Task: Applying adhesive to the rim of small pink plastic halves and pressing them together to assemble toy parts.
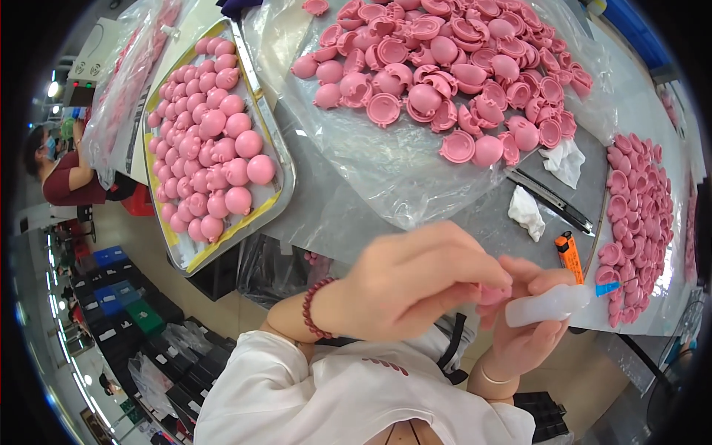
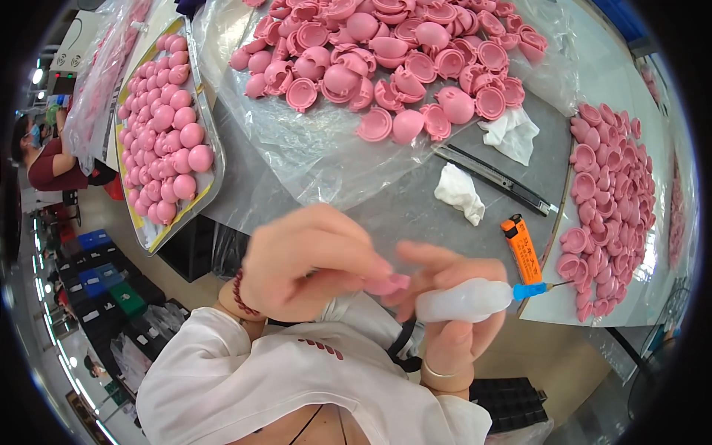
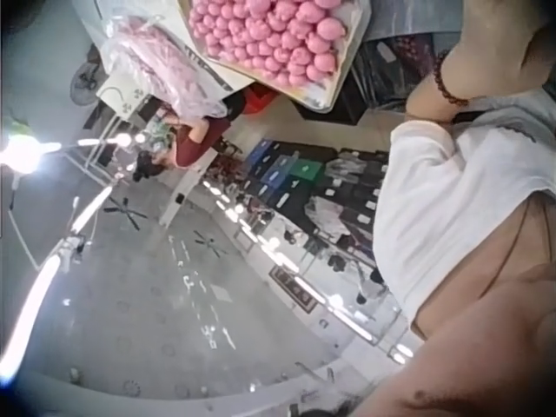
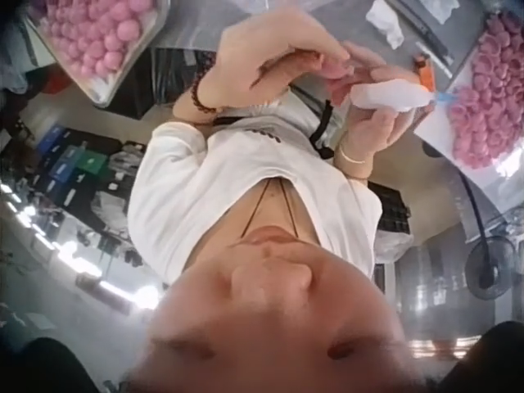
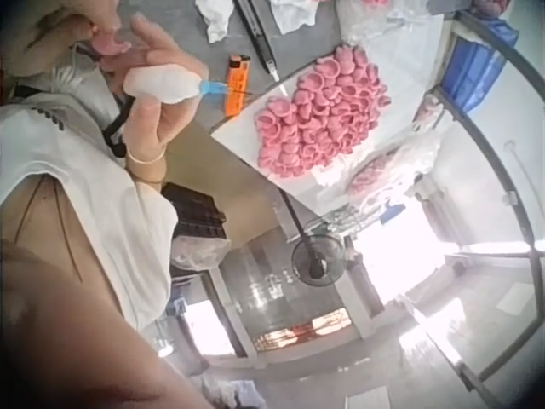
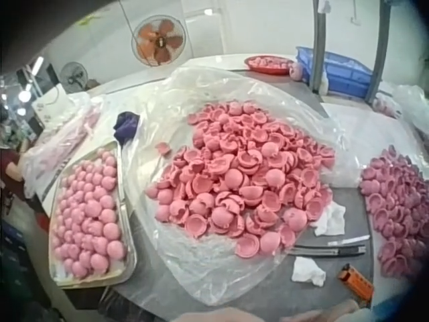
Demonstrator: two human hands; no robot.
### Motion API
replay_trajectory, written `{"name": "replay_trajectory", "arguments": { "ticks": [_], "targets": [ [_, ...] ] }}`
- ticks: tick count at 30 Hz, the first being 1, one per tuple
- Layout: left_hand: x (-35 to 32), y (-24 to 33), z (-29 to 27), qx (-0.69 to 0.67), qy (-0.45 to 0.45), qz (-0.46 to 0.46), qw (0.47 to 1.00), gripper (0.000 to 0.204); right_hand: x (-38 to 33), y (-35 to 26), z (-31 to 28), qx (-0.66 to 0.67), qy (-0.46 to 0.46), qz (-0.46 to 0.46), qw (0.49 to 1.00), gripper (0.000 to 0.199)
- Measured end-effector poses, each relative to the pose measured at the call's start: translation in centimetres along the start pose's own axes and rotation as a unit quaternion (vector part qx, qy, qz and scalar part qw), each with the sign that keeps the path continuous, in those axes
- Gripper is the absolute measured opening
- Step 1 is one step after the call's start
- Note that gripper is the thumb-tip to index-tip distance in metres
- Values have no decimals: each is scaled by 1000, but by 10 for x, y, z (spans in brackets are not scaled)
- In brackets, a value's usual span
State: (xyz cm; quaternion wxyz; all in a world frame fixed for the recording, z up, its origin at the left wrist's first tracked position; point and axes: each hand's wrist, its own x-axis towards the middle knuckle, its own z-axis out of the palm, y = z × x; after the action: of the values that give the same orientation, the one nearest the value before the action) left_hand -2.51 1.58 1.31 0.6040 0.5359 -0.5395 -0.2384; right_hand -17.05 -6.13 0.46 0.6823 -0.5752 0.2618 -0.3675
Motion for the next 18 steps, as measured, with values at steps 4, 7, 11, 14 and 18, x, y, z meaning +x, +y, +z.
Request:
{"name": "replay_trajectory", "arguments": {
  "ticks": [4, 7, 11, 14, 18],
  "targets": [
    [-8, -16, 11, 24, 2, 44, 999, 20, -3, 3, 6, 118, 15, 12, 993, 44],
    [-10, -18, 19, -76, 41, -2, 996, 18, -6, 7, 0, 107, -9, -16, 994, 42],
    [-18, -19, 28, -254, 34, -85, 963, 30, -4, 0, -1, 32, 34, -24, 999, 48],
    [-16, -12, 31, -409, 53, -207, 887, 45, 6, -4, -9, 30, 146, -66, 987, 49],
    [-23, -16, 29, -467, 14, -181, 865, 42, 13, -11, -27, -28, 18, -190, 981, 49]
  ]
}}
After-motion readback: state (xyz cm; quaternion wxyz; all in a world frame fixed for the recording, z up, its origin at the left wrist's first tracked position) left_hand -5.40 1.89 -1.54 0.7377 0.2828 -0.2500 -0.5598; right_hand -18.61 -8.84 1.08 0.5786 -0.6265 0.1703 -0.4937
